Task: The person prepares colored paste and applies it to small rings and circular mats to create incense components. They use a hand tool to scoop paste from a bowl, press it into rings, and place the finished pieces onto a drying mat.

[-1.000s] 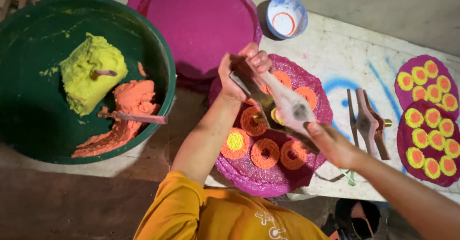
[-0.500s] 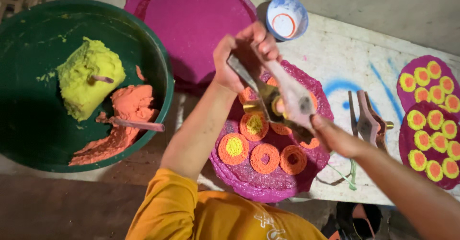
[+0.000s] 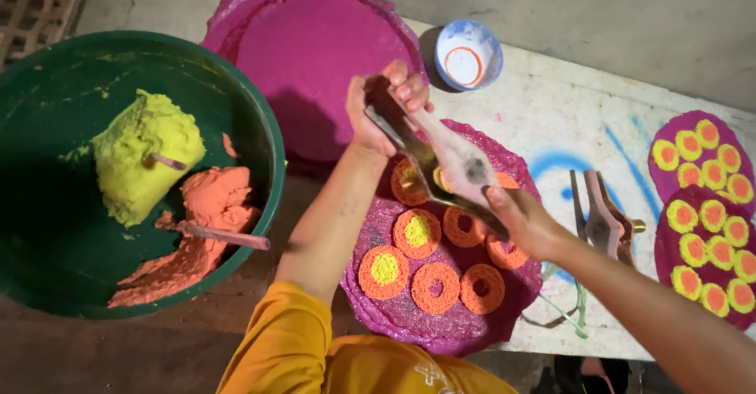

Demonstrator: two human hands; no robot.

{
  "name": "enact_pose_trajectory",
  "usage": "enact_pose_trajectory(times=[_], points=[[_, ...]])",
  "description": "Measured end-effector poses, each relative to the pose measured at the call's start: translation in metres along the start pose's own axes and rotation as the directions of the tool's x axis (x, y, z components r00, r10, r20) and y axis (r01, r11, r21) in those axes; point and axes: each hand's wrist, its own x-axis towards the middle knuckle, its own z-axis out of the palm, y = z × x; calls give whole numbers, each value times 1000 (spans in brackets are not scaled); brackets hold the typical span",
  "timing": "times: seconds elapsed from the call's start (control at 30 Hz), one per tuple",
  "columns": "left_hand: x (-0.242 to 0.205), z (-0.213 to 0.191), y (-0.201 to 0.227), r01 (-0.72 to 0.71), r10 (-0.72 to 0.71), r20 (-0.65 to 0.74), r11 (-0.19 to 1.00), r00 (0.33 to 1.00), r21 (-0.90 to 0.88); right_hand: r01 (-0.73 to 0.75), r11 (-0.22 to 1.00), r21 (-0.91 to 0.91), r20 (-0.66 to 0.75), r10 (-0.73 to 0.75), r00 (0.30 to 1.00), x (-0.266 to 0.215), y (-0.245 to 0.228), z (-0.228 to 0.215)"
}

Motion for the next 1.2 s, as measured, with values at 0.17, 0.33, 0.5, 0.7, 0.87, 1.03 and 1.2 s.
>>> enact_pose_trajectory(times=[0.17,0.33,0.5,0.7,0.87,1.03,1.2], points=[[11,12,0,-58,59,-19,997,998,40,66,998,-9,-70,-66,995,14,12,-7],[31,85,12,-171,188,-23,931,982,321,258,963,-75,-67,-264,962,43,61,-15],[45,122,-5,112,-89,-101,961,991,251,-134,991,16,31,134,991,5,83,-75],[52,43,-64,94,-100,-185,995,978,-39,-62,995,-73,-130,52,990,-9,51,-73],[52,0,-72,90,-90,-150,996,985,-4,-102,990,-96,-180,83,980,-3,37,-46],[42,4,-81,85,-75,-277,996,958,25,-118,991,-55,-116,111,987,-9,38,-56],[58,22,-69,71,-64,-128,996,990,50,98,992,-76,-260,-115,959,10,57,-43]])
